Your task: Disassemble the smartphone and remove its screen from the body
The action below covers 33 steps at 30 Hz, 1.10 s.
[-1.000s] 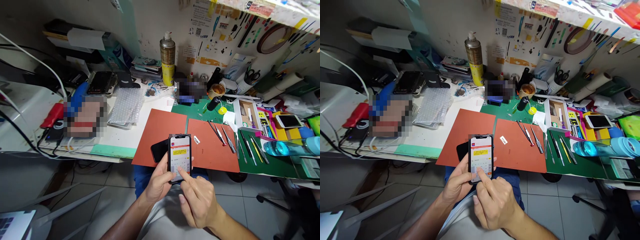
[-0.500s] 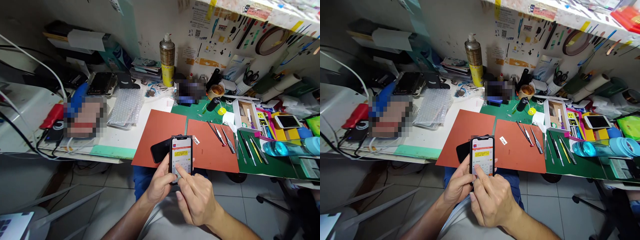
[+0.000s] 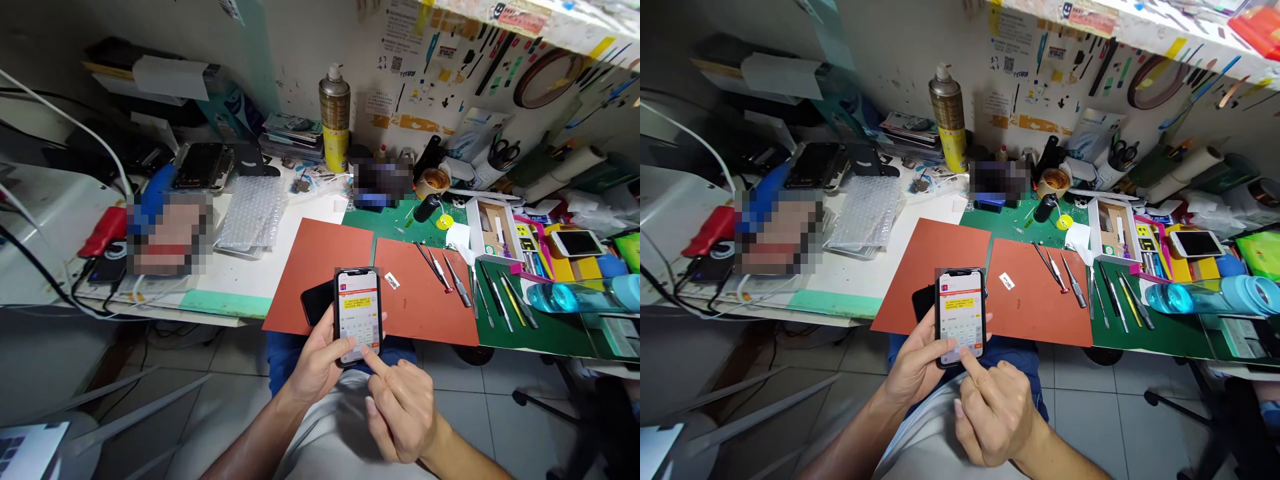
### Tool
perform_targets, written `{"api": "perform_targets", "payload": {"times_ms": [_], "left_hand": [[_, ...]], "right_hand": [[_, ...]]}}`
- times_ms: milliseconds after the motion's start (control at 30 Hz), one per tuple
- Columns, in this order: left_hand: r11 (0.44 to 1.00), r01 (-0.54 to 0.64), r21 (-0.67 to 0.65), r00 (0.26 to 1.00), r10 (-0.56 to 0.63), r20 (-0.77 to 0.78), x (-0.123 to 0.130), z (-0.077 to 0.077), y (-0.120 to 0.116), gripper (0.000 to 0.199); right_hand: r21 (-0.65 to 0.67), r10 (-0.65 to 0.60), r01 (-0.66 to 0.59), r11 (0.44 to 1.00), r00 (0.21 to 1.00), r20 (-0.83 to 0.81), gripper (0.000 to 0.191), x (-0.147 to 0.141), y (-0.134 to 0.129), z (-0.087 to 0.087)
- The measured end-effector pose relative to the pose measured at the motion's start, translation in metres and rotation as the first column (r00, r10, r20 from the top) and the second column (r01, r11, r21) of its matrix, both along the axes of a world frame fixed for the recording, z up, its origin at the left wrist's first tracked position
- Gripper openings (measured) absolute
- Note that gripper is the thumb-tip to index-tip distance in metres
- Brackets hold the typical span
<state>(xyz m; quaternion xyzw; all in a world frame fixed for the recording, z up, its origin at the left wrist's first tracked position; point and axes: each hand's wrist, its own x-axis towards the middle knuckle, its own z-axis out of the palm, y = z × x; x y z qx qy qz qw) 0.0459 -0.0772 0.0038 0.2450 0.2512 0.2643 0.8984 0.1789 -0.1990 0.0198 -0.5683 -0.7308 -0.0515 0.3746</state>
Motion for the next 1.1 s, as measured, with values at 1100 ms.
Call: {"api": "perform_targets", "payload": {"times_ms": [1100], "left_hand": [[1.000,0.031,0.003,0.996,-0.031,0.078,-0.005,-0.002,0.000,0.076]], "right_hand": [[-0.031,-0.070,0.070,0.997,0.997,-0.010,0.022,0.004,0.005,-0.001]]}}
